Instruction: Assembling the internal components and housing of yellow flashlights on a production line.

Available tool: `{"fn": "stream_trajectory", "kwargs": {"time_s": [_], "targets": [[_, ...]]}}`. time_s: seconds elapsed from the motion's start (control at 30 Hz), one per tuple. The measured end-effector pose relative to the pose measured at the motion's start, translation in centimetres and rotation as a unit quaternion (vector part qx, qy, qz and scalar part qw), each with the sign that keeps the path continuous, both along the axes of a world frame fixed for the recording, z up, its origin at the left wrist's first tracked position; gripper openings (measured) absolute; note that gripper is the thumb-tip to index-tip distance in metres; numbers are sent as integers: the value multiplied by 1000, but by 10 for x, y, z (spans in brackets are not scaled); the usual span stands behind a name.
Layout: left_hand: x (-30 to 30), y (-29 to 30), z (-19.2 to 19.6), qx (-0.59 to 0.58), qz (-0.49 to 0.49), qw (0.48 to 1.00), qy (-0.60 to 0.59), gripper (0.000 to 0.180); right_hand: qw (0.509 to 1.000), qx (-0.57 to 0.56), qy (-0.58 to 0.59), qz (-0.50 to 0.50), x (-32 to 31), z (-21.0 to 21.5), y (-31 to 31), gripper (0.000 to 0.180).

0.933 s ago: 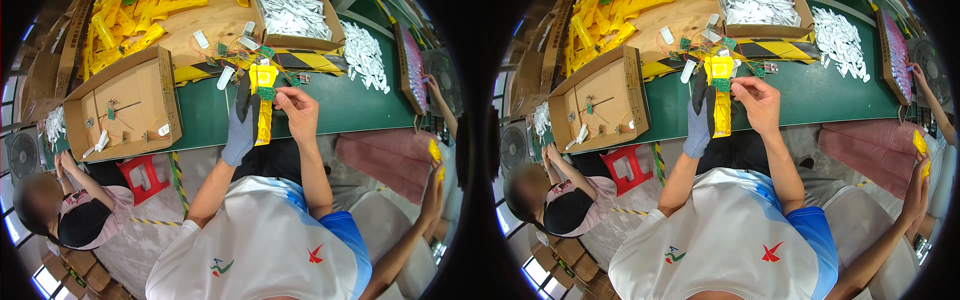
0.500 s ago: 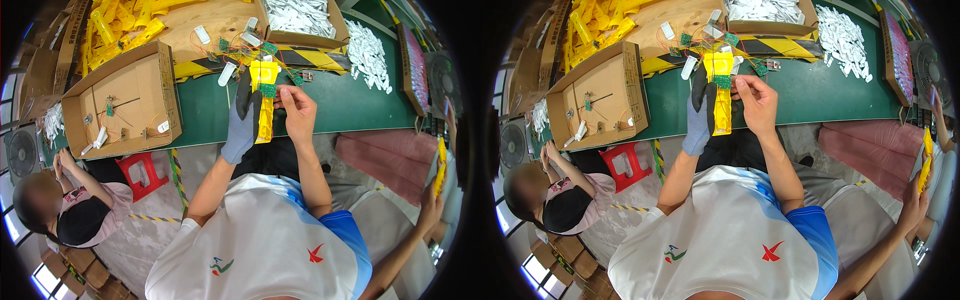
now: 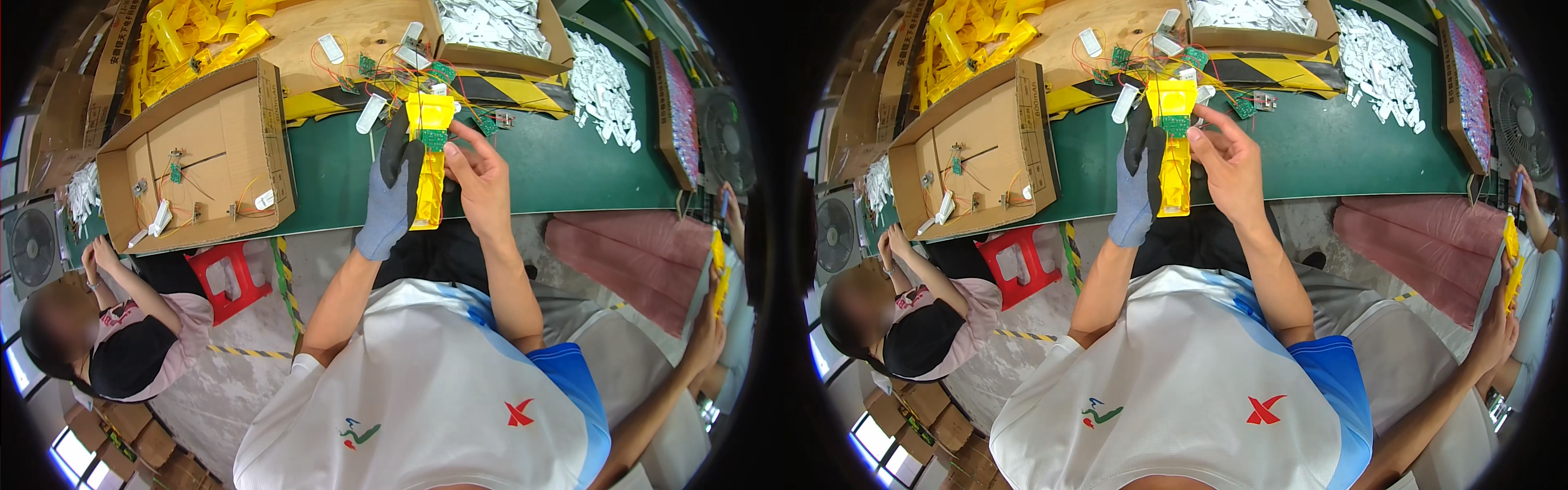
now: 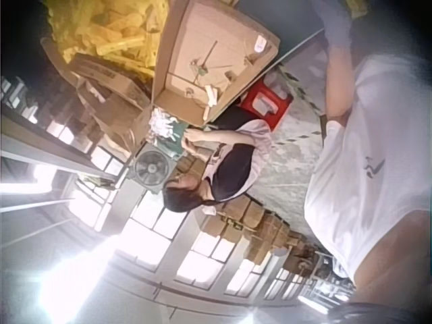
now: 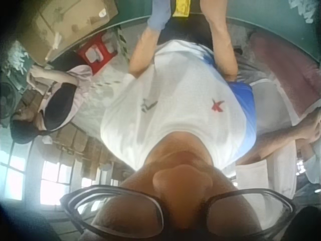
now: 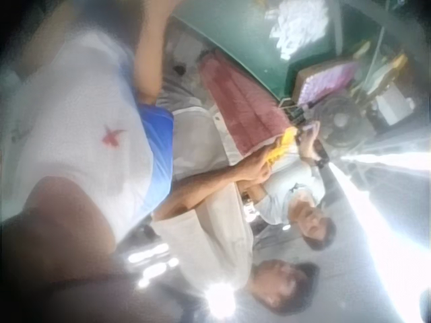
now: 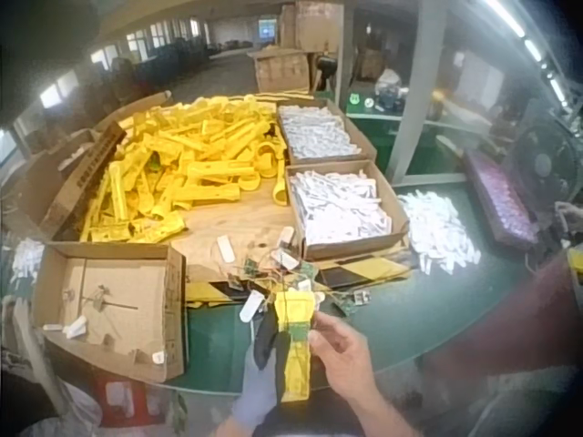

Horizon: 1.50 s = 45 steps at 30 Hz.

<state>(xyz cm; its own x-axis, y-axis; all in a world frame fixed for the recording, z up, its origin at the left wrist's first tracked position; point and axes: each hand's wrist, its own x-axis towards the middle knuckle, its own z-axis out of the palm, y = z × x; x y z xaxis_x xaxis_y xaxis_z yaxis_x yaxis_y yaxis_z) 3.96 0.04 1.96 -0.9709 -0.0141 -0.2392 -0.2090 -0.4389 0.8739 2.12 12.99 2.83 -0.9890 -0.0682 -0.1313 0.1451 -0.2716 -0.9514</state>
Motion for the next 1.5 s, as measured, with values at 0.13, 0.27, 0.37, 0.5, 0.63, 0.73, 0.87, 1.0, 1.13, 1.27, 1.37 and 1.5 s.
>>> {"fn": "stream_trajectory", "kwargs": {"time_s": [0.13, 0.27, 0.37, 0.5, 0.63, 0.73, 0.87, 1.0, 1.13, 1.27, 1.37, 1.5], "targets": [[-4, 5, -4, -40, 30, 998, 32, 34, 1000, 10, 14, -20, 3, -5, -5, 40], [-3, 14, -6, -143, 94, 981, 92, 33, 1000, -13, 4, -29, 4, -3, -4, 39], [0, 10, -14, -110, 84, 990, 28, 35, 1000, -1, 17, -23, 2, -4, -5, 37], [6, 5, -14, -101, 88, 990, 46, 39, 996, 61, 59, -25, 3, -6, -10, 32], [6, -2, -16, 81, 30, 996, -25, 43, 965, 260, 19, 8, -17, 18, 43, 21], [2, 2, 15, 87, 13, 996, 33, 43, 839, 480, 82, -242, -48, 28, 126, 27], [-3, 11, 13, 53, 4, 998, 38, 44, 724, 627, 57, -283, -81, 16, 205, 28], [-1, 13, 21, -17, -8, 999, 44, 51, 618, 725, 4, -305, -93, 17, 248, 31], [1, 13, 24, 8, -9, 1000, 25, 45, 681, 683, -45, -260, -99, 11, 262, 32], [2, 7, 2, -6, -16, 1000, 24, 37, 790, 542, 72, -277, -98, 9, 248, 28], [1, 7, 3, 17, -12, 1000, -18, 32, 929, 267, 117, -229, -81, 13, 191, 25], [-2, 5, 1, 67, -48, 997, -2, 35, 998, 31, 49, -9, -29, 17, 88, 21]]}}
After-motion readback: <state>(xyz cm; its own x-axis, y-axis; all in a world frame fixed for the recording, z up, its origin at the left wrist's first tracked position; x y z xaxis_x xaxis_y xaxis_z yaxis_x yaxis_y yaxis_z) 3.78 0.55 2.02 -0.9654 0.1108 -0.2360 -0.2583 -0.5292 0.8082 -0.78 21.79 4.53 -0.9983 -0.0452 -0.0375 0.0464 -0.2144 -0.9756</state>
